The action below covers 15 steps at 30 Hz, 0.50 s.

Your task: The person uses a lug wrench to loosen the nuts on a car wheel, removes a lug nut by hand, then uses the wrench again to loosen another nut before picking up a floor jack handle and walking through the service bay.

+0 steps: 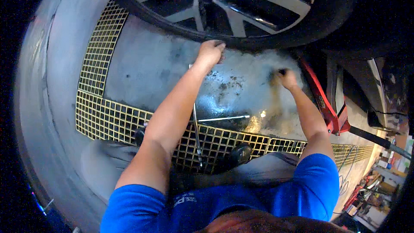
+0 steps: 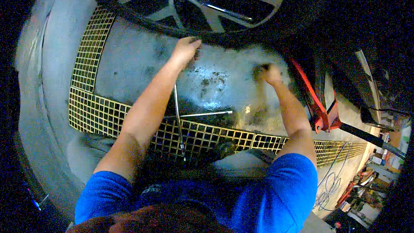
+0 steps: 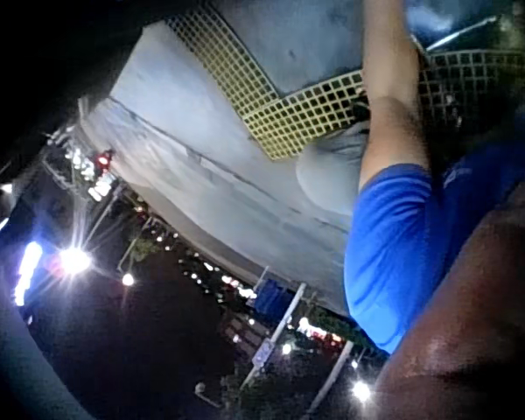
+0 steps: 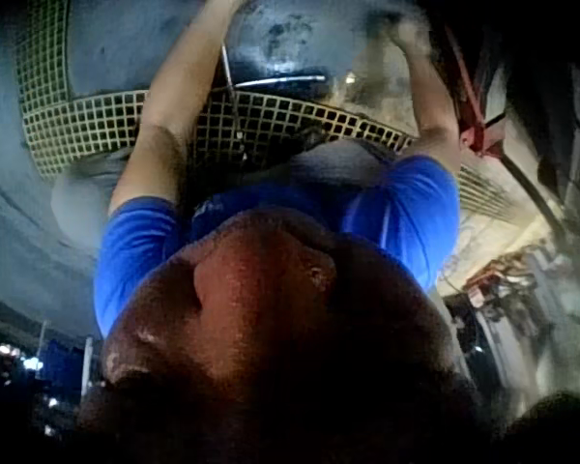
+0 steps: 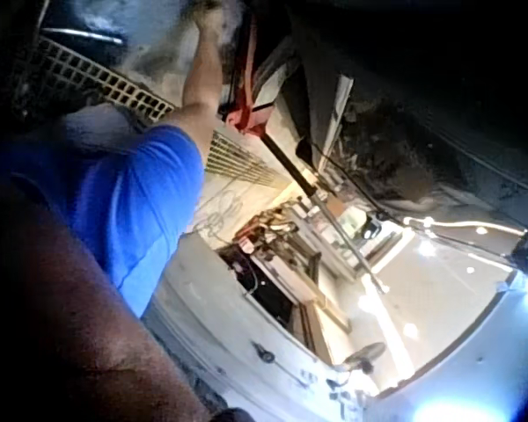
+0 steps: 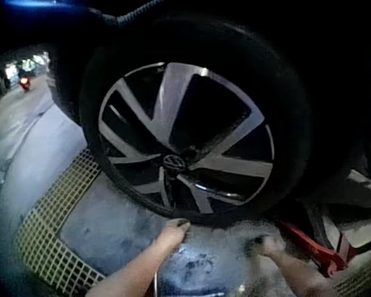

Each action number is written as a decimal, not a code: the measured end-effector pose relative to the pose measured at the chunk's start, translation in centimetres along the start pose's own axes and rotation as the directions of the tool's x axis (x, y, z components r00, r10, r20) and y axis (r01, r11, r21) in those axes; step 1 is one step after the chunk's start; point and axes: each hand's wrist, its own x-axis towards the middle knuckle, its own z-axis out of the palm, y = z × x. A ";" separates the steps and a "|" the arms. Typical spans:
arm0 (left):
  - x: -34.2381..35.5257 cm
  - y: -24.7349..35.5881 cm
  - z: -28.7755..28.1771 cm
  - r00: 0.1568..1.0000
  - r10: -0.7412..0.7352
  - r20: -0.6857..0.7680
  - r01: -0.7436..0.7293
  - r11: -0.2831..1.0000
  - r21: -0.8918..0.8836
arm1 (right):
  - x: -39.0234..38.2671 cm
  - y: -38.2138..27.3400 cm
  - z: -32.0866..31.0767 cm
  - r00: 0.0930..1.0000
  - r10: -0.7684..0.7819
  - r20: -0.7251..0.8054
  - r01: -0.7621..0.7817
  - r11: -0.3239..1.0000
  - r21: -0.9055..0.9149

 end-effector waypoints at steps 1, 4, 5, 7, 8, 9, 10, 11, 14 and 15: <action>-0.8 0.5 -1.1 0.982 -0.126 0.139 0.131 0.991 -0.027 | 0.3 -8.2 -0.8 0.997 -0.073 -0.021 0.073 0.997 0.016; 1.0 0.8 -3.4 0.962 -0.079 0.260 0.171 0.919 -0.354 | 2.6 -24.4 -1.9 0.863 -0.381 -0.331 0.490 0.789 0.370; 1.1 2.1 -4.3 0.969 -0.018 0.245 0.112 0.920 -0.376 | 3.0 -29.0 -3.7 0.836 -0.363 -0.412 0.515 0.778 0.360; 3.0 3.7 -6.8 0.980 0.114 0.165 -0.008 0.845 -0.535 | 5.7 -34.6 -4.4 0.752 -0.348 -0.560 0.585 0.743 0.325; 2.7 5.5 -6.7 0.994 0.105 0.031 -0.067 0.807 -0.587 | 7.2 -35.1 -4.1 0.711 -0.337 -0.617 0.605 0.740 0.293; 3.1 6.7 -8.3 0.993 0.112 -0.034 -0.110 0.805 -0.584 | 7.5 -37.5 -4.0 0.643 -0.344 -0.685 0.612 0.768 0.189; 3.9 7.7 -9.6 0.989 0.117 -0.095 -0.151 0.802 -0.578 | 7.7 -39.3 -4.1 0.567 -0.353 -0.744 0.603 0.793 0.084; 4.4 8.6 -10.1 0.988 0.122 -0.098 -0.156 0.798 -0.582 | 8.5 -40.4 -4.1 0.537 -0.324 -0.779 0.645 0.753 0.131; 4.3 10.9 -9.7 0.972 0.065 -0.225 -0.201 0.721 -0.663 | 9.4 -41.6 -4.2 0.561 -0.154 -0.814 0.565 0.789 0.241; 4.7 10.5 -9.7 0.967 0.089 -0.240 -0.231 0.704 -0.672 | 9.9 -42.2 -4.1 0.542 -0.149 -0.827 0.549 0.808 0.214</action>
